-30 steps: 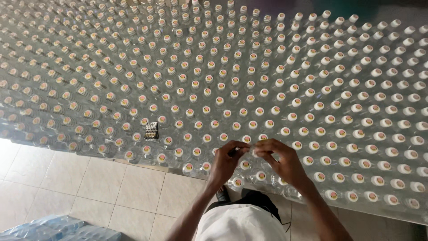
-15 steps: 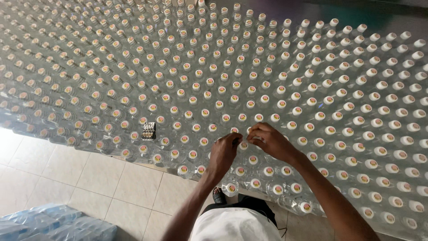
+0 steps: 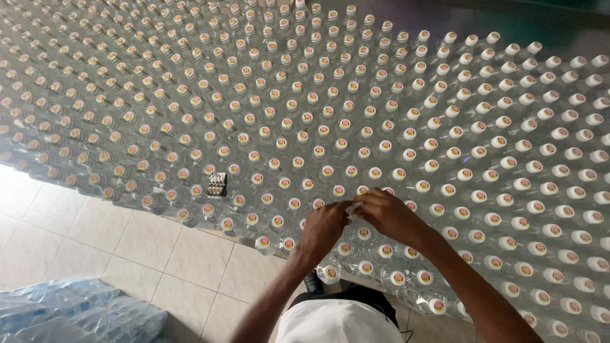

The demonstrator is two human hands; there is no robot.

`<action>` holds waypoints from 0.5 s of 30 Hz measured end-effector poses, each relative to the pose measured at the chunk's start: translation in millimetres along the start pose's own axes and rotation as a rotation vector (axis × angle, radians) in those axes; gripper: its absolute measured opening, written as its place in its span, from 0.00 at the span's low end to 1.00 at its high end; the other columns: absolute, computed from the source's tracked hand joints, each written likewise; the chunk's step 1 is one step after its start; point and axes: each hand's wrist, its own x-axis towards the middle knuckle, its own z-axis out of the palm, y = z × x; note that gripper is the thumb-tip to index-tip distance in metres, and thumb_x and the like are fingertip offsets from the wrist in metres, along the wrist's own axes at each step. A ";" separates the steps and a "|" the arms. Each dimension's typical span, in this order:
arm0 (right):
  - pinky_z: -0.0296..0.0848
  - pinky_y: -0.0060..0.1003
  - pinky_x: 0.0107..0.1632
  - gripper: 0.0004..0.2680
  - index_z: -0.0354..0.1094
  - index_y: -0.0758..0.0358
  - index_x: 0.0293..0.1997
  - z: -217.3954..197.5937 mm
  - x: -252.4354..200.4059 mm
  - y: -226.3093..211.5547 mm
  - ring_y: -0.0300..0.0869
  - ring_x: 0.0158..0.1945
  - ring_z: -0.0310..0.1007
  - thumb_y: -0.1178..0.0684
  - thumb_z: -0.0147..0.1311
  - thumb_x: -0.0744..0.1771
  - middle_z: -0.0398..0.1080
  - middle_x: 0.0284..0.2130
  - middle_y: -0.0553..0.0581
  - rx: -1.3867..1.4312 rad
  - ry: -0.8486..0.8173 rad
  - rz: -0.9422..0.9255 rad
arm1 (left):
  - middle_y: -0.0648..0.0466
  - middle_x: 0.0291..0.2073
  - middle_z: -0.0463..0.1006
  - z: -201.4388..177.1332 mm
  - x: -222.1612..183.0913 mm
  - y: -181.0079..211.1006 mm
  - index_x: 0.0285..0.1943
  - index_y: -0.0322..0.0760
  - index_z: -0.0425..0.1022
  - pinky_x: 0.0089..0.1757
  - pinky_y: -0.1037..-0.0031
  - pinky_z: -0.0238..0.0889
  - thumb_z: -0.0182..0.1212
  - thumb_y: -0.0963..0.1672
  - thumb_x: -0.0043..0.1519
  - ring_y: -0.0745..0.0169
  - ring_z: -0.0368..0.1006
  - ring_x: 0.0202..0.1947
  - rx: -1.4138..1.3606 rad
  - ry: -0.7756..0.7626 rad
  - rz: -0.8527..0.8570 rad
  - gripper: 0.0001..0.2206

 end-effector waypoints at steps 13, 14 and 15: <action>0.70 0.43 0.51 0.05 0.73 0.56 0.47 30.2 -8.8 12.7 0.45 0.52 0.75 0.54 0.54 0.68 0.77 0.41 0.52 -0.104 0.108 0.012 | 0.50 0.34 0.79 43.0 -1.7 -5.1 0.57 0.43 0.68 0.31 0.52 0.73 0.61 0.43 0.63 0.43 0.79 0.34 0.190 0.177 0.053 0.15; 0.69 0.42 0.50 0.06 0.72 0.56 0.48 29.5 -10.4 10.4 0.44 0.51 0.75 0.54 0.54 0.68 0.77 0.39 0.51 -0.143 0.103 0.013 | 0.49 0.34 0.79 38.4 -4.2 0.8 0.58 0.42 0.67 0.32 0.52 0.73 0.61 0.43 0.63 0.41 0.79 0.36 0.151 0.176 0.044 0.15; 0.69 0.41 0.50 0.06 0.72 0.55 0.50 28.8 -9.8 8.9 0.43 0.49 0.76 0.55 0.54 0.68 0.77 0.38 0.51 -0.184 0.102 0.012 | 0.48 0.35 0.78 32.8 -5.2 5.3 0.59 0.41 0.66 0.32 0.52 0.73 0.60 0.42 0.63 0.39 0.78 0.37 0.116 0.178 0.037 0.16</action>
